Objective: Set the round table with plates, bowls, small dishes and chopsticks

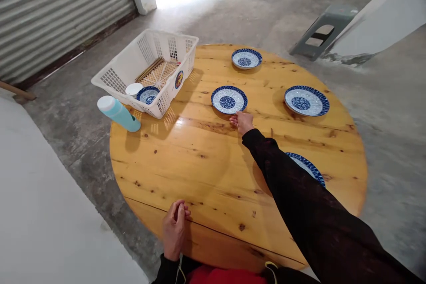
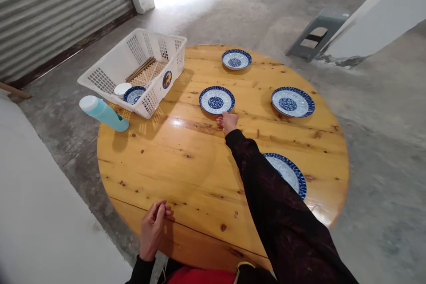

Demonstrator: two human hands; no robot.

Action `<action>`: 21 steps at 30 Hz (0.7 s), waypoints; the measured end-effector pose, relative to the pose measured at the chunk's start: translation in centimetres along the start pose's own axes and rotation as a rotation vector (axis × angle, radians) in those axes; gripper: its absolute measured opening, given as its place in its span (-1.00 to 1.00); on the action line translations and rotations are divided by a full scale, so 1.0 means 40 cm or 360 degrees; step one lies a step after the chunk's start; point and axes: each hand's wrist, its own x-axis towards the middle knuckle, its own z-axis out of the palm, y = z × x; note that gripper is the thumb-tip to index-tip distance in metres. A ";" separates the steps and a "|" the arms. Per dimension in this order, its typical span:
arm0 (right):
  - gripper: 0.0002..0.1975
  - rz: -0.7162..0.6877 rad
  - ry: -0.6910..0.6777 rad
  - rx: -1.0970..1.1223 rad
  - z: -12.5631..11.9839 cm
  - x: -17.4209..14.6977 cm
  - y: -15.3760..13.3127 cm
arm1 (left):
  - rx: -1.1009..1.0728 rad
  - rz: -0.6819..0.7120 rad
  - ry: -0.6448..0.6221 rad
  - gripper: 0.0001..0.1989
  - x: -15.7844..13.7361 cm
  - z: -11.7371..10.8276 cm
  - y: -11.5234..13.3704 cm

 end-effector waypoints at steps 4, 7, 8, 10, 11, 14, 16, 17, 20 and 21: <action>-0.85 -0.0016 0.0025 -0.0002 0.010 0.028 0.005 | 0.0021 0.0089 -0.0056 -0.57 0.083 0.036 0.035; -0.83 -0.0037 0.0021 -0.0011 0.008 0.043 0.010 | 0.0140 0.0201 -0.0151 -0.66 0.188 0.083 0.087; -0.82 -0.0047 0.0017 -0.0017 0.006 0.048 0.011 | 0.0193 0.0248 -0.0180 -0.70 0.230 0.104 0.109; -0.81 -0.0075 0.0007 -0.0036 -0.003 0.061 0.011 | 0.0237 0.0302 -0.0221 -0.74 0.324 0.156 0.157; -0.81 -0.0093 0.0004 -0.0048 -0.010 0.069 0.010 | 0.0252 0.0359 -0.0253 -0.75 0.372 0.186 0.182; -0.83 -0.0153 0.0014 -0.0081 -0.030 0.098 0.000 | 0.0346 0.0537 -0.0290 -0.82 0.517 0.281 0.260; -0.82 -0.0189 0.0028 -0.0095 -0.041 0.119 -0.010 | 0.0380 0.0599 -0.0317 -0.84 0.602 0.347 0.311; -0.81 -0.0220 0.0037 -0.0117 -0.045 0.129 -0.015 | 0.0387 0.0598 -0.0319 -0.84 0.639 0.380 0.335; -0.75 -0.0342 0.0049 -0.0213 -0.054 0.153 -0.025 | 0.0387 0.0577 -0.0307 -0.85 0.723 0.476 0.393; -0.74 -0.0377 0.0042 -0.0244 -0.057 0.159 -0.025 | 0.0370 0.0573 -0.0303 -0.83 0.742 0.506 0.406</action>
